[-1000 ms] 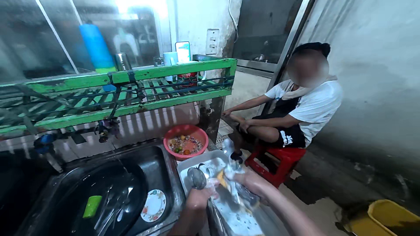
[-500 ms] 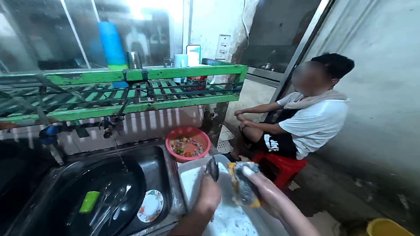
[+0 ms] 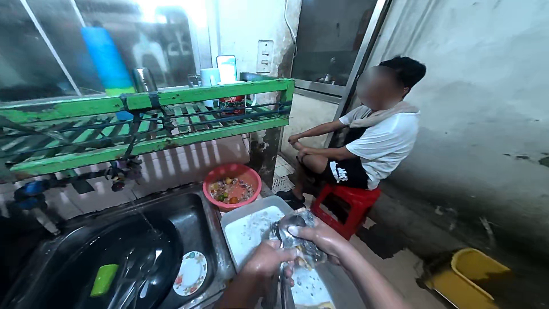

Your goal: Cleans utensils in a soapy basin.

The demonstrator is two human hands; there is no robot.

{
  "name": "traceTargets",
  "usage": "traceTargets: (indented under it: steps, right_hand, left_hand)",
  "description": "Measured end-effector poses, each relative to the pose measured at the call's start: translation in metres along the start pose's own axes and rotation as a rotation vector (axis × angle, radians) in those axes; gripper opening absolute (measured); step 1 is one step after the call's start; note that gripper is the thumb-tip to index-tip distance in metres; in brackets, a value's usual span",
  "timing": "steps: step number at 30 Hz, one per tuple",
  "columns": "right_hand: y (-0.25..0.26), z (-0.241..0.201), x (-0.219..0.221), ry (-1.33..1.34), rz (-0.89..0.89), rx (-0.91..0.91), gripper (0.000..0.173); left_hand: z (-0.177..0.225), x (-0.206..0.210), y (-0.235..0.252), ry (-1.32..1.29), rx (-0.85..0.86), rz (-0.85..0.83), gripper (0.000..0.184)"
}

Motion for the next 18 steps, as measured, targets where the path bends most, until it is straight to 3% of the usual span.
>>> traceTargets:
  steps: [3, 5, 7, 10, 15, 18]
  right_hand:
    - [0.003, -0.008, -0.016, -0.049, 0.18, -0.011, 0.075]
    - [-0.005, -0.018, -0.019, 0.042, 0.258, -0.063, 0.066]
    - [-0.013, -0.026, -0.008, 0.104, 0.191, -0.108, 0.055]
    - [-0.013, -0.028, 0.019, 0.073, 0.037, -0.14, 0.056]
    - [-0.006, -0.008, 0.019, 0.151, 0.283, -0.162, 0.053]
    - [-0.011, 0.003, 0.034, 0.087, 0.246, -0.123, 0.057]
  left_hand:
    - [-0.004, -0.015, -0.009, 0.016, 0.016, 0.172, 0.015]
    - [-0.004, -0.026, -0.015, 0.013, 0.017, 0.25, 0.016]
    - [-0.003, -0.03, -0.019, -0.005, 0.013, 0.281, 0.019]
    - [0.0, -0.025, -0.022, 0.027, -0.011, 0.315, 0.018]
    - [0.006, -0.027, -0.025, 0.035, 0.071, 0.47, 0.025]
    - [0.006, -0.023, -0.023, 0.121, 0.045, 0.483, 0.016]
Point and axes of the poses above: each hand's wrist, its own y-axis towards the middle knuckle, its own x-axis out of the palm, z = x × y, the point moved 7 cm from there along y, towards the middle knuckle, and after that the axes turned 12 degrees about -z, right-handed, at the moved point
